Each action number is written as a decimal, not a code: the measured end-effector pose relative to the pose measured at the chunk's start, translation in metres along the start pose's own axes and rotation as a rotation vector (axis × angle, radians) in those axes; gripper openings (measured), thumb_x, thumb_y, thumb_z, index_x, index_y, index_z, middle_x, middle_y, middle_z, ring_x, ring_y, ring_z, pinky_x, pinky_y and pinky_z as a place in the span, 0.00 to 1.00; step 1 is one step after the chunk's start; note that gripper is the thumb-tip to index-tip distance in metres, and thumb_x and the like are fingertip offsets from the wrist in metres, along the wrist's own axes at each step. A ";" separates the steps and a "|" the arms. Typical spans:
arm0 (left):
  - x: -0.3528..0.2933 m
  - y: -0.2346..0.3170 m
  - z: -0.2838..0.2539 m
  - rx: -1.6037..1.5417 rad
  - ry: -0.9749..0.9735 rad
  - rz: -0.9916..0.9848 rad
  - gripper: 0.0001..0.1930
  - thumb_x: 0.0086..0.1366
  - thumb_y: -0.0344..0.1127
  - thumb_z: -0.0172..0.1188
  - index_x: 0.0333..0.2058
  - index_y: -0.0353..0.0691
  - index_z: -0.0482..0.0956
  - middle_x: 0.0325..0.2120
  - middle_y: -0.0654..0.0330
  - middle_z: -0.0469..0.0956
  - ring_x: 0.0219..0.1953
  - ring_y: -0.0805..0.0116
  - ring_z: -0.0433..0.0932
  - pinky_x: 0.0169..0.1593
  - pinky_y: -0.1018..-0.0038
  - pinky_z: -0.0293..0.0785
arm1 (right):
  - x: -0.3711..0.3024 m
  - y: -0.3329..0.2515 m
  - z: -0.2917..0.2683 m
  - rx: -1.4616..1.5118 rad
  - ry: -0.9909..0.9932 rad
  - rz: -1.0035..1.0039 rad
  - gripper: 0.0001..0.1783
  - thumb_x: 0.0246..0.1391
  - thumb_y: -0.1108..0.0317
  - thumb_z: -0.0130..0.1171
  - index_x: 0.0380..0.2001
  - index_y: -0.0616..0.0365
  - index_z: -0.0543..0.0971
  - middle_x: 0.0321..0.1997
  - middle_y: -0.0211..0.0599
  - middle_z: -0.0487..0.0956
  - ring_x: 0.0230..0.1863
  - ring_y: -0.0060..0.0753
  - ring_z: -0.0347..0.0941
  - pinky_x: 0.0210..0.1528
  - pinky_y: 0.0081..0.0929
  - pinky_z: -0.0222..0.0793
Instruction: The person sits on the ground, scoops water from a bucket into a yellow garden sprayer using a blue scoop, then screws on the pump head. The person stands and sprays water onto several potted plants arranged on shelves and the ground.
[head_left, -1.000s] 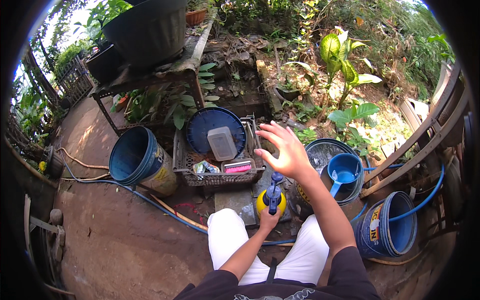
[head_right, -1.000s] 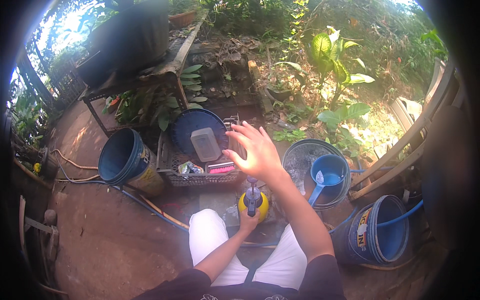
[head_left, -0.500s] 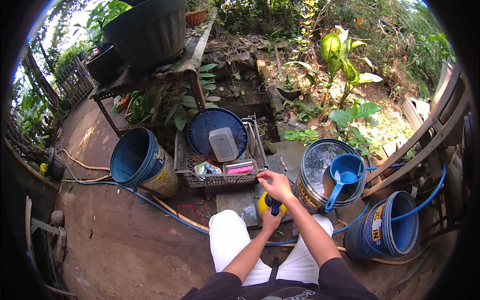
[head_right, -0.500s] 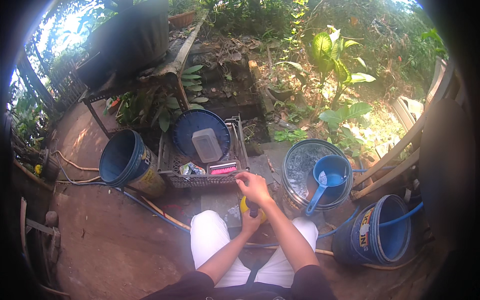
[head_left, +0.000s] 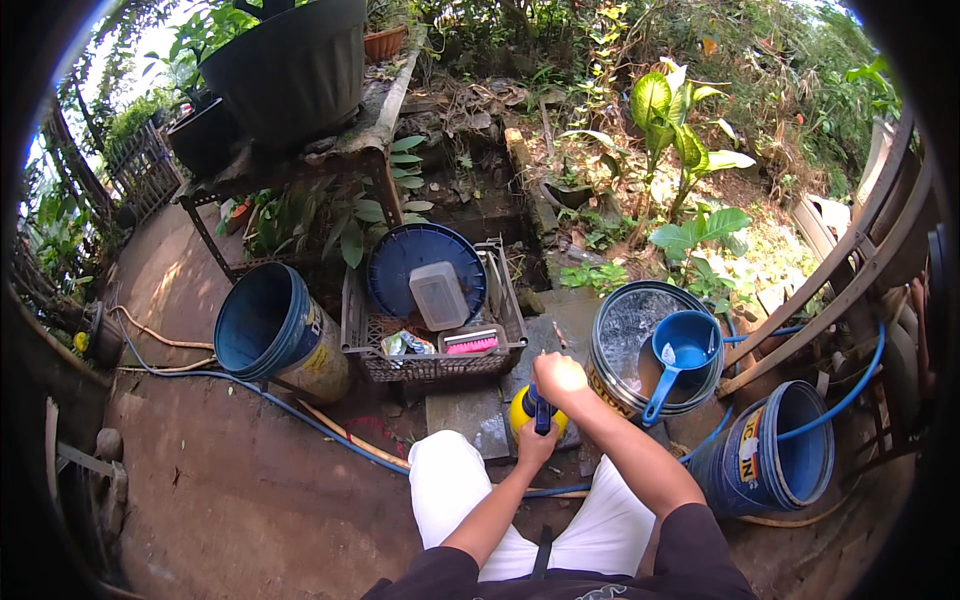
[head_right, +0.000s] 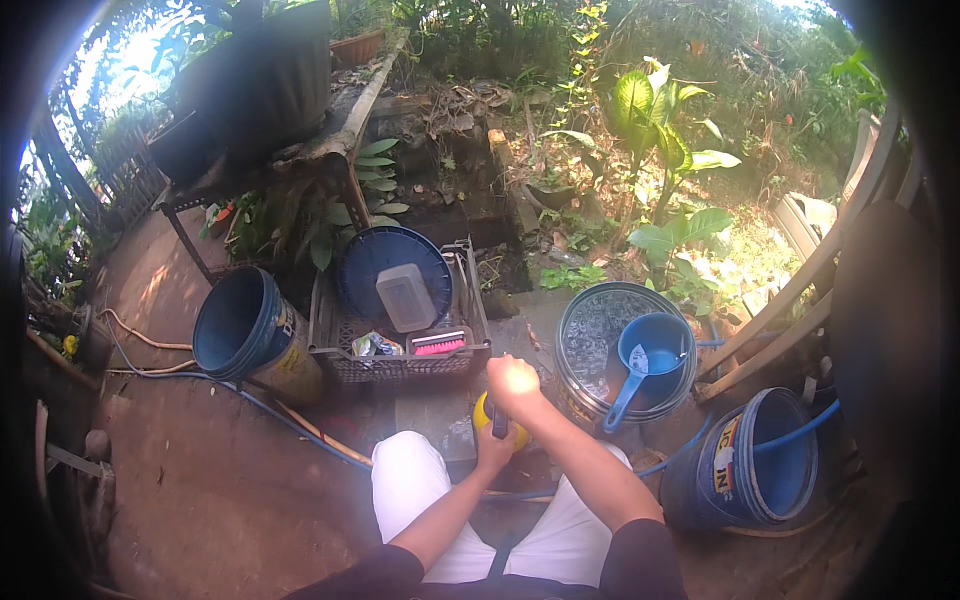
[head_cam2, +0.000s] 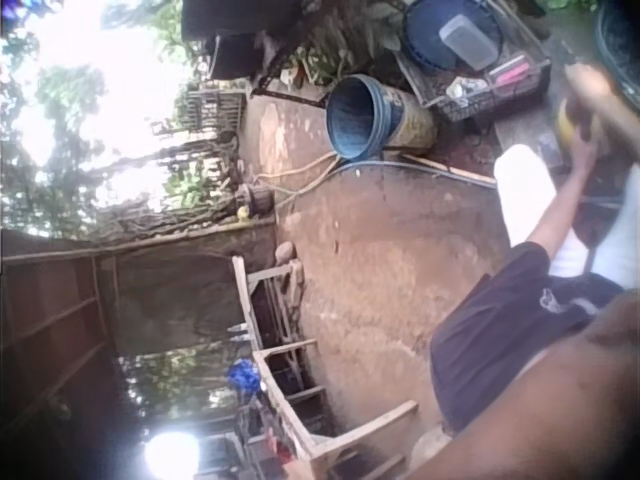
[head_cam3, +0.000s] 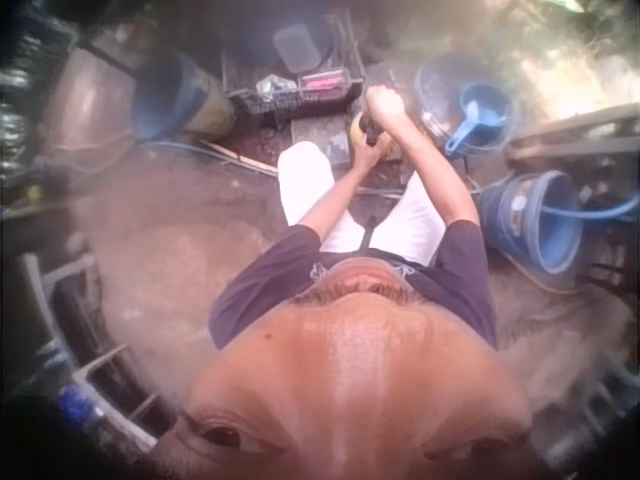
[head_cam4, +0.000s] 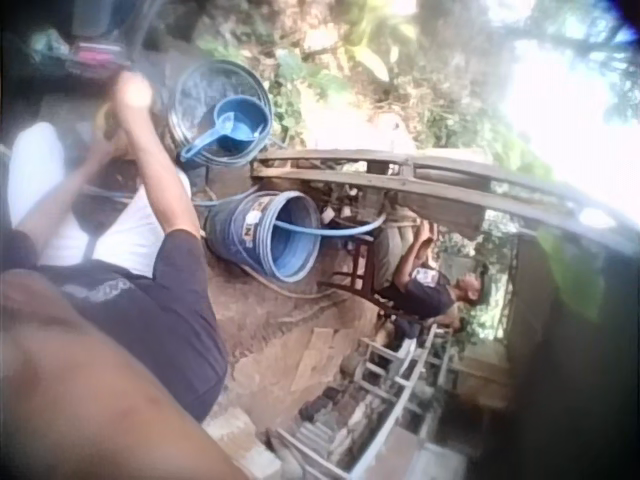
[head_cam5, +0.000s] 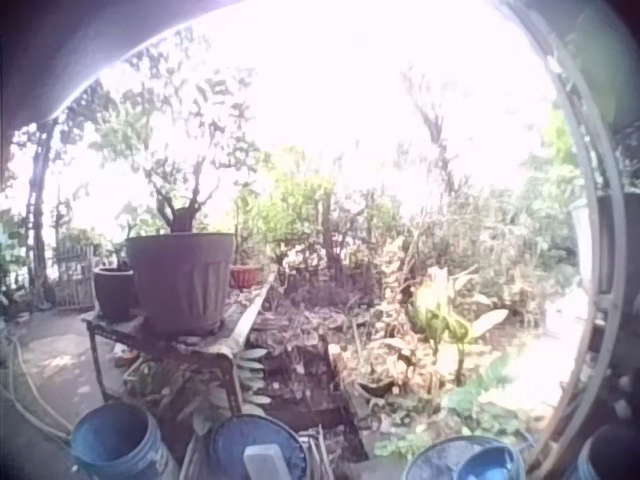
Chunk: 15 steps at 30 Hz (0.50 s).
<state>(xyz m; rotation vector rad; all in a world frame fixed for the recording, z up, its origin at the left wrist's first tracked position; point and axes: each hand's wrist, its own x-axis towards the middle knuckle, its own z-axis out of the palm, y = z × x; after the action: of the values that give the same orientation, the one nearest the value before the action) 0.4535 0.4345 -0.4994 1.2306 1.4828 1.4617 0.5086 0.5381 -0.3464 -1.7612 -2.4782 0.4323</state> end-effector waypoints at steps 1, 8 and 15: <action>0.001 0.003 -0.001 0.011 -0.005 -0.011 0.12 0.55 0.34 0.59 0.18 0.33 0.71 0.09 0.58 0.68 0.13 0.72 0.69 0.22 0.69 0.65 | -0.003 -0.003 -0.011 -0.002 0.007 -0.048 0.08 0.42 0.68 0.58 0.25 0.61 0.79 0.26 0.52 0.78 0.32 0.53 0.78 0.34 0.41 0.75; -0.003 0.014 -0.006 0.069 0.024 -0.015 0.12 0.54 0.34 0.59 0.18 0.33 0.72 0.10 0.58 0.69 0.13 0.71 0.69 0.22 0.70 0.66 | -0.013 -0.035 -0.122 -0.023 0.130 -0.152 0.08 0.40 0.67 0.58 0.24 0.59 0.79 0.26 0.48 0.79 0.30 0.48 0.78 0.32 0.41 0.72; -0.002 0.017 -0.005 0.078 -0.008 -0.093 0.11 0.54 0.34 0.59 0.20 0.33 0.73 0.12 0.57 0.71 0.16 0.70 0.73 0.24 0.70 0.67 | 0.011 -0.040 -0.085 0.046 0.204 0.036 0.17 0.51 0.56 0.49 0.26 0.56 0.81 0.23 0.49 0.79 0.29 0.51 0.78 0.34 0.42 0.74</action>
<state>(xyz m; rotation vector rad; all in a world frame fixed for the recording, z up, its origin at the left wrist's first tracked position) 0.4516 0.4295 -0.4826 1.1948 1.5836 1.3478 0.4872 0.5525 -0.2553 -1.7394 -2.2833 0.2927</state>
